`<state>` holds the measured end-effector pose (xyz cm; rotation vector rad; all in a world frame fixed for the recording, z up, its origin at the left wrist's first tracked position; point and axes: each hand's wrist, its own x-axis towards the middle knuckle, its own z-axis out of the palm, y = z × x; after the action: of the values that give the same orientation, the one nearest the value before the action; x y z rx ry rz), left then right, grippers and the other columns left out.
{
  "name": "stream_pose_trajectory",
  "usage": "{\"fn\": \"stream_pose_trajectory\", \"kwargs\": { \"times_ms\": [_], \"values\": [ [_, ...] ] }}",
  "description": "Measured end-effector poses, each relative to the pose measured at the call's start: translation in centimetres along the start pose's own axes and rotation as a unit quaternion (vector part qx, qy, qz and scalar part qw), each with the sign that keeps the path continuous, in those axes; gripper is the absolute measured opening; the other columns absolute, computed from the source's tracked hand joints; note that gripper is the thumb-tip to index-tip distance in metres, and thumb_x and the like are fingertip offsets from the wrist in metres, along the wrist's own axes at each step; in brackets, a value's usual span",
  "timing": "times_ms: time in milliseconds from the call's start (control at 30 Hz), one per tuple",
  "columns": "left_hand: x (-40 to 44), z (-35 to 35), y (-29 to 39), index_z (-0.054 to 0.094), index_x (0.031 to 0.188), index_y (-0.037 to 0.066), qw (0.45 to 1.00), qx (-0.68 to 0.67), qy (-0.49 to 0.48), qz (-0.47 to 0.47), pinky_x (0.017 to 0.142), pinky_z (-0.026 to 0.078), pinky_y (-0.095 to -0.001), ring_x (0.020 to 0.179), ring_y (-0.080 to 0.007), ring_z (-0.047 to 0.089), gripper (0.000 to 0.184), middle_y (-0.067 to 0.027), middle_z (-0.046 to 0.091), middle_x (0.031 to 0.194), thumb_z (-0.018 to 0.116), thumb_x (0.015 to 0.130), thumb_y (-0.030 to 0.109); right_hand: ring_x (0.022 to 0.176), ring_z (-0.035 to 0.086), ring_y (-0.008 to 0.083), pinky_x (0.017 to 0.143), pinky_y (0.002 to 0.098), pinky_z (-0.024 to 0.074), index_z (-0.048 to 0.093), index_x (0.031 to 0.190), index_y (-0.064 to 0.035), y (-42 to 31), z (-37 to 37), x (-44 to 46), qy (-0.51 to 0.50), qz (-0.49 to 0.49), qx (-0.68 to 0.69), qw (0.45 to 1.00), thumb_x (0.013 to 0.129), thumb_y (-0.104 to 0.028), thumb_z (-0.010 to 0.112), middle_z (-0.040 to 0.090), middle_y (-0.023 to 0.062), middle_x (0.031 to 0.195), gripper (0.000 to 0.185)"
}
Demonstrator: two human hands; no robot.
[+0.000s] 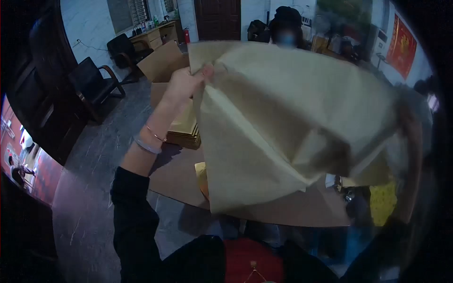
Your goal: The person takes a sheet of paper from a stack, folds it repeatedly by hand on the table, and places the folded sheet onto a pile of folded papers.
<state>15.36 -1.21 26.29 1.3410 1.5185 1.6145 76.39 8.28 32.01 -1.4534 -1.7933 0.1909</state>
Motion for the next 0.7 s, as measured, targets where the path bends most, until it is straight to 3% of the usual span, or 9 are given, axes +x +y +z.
{"fn": "stream_pose_trajectory", "kwargs": {
  "times_ms": [67, 133, 233, 467, 700],
  "values": [
    [1.2, -2.1, 4.1, 0.060, 0.106, -0.004, 0.999, 0.029, 0.011, 0.031, 0.071, 0.048, -0.0264, 0.084, -0.0134, 0.060, 0.063, -0.0052, 0.064, 0.092, 0.069, 0.077, 0.052, 0.043, 0.046, 0.0051, 0.042, 0.0205, 0.0342, 0.059, 0.079, -0.0070, -0.4, -2.0, -0.8, 0.023, -0.015, -0.016, 0.999, 0.090, -0.038, 0.058, 0.051, -0.0027, 0.054, 0.033],
    [1.2, -4.0, 8.6, 0.063, 0.097, -0.002, 0.980, 0.017, 0.050, 0.191, 0.070, 0.049, -0.0275, 0.079, -0.0141, 0.061, 0.050, -0.0061, 0.064, 0.089, 0.068, 0.080, 0.045, 0.044, 0.047, 0.0054, 0.042, 0.0208, 0.0348, 0.059, 0.079, -0.0067, -1.2, -4.0, -2.0, 0.044, -0.025, -0.028, 0.998, 0.090, -0.038, 0.058, 0.051, -0.0025, 0.054, 0.033],
    [-0.4, -7.7, 13.1, 0.063, 0.097, -0.002, 0.957, 0.035, 0.093, 0.272, 0.070, 0.049, -0.0284, 0.080, -0.0149, 0.061, 0.051, -0.0067, 0.064, 0.089, 0.067, 0.081, 0.046, 0.045, 0.048, 0.0058, 0.043, 0.0212, 0.0358, 0.059, 0.081, -0.0064, -2.6, -5.2, -3.4, 0.063, -0.041, -0.043, 0.996, 0.090, -0.038, 0.058, 0.052, -0.0022, 0.055, 0.033],
    [-7.4, -17.3, 13.9, 0.063, 0.098, -0.002, 0.943, 0.133, 0.186, 0.240, 0.071, 0.049, -0.0306, 0.081, -0.0170, 0.062, 0.052, -0.0082, 0.065, 0.091, 0.064, 0.082, 0.047, 0.047, 0.050, 0.0068, 0.045, 0.0221, 0.0381, 0.060, 0.083, -0.0056, -4.4, -6.3, -4.9, 0.068, -0.063, -0.051, 0.994, 0.089, -0.038, 0.059, 0.053, -0.0015, 0.056, 0.033],
    [-10.3, -21.1, 11.8, 0.064, 0.099, -0.003, 0.941, 0.181, 0.222, 0.181, 0.071, 0.050, -0.0327, 0.082, -0.0190, 0.062, 0.054, -0.0097, 0.065, 0.093, 0.061, 0.083, 0.049, 0.049, 0.052, 0.0078, 0.047, 0.0230, 0.0404, 0.061, 0.086, -0.0047, -6.7, -6.9, -4.5, 0.071, -0.080, -0.048, 0.993, 0.088, -0.038, 0.059, 0.055, -0.0009, 0.057, 0.034]
  ]
}}
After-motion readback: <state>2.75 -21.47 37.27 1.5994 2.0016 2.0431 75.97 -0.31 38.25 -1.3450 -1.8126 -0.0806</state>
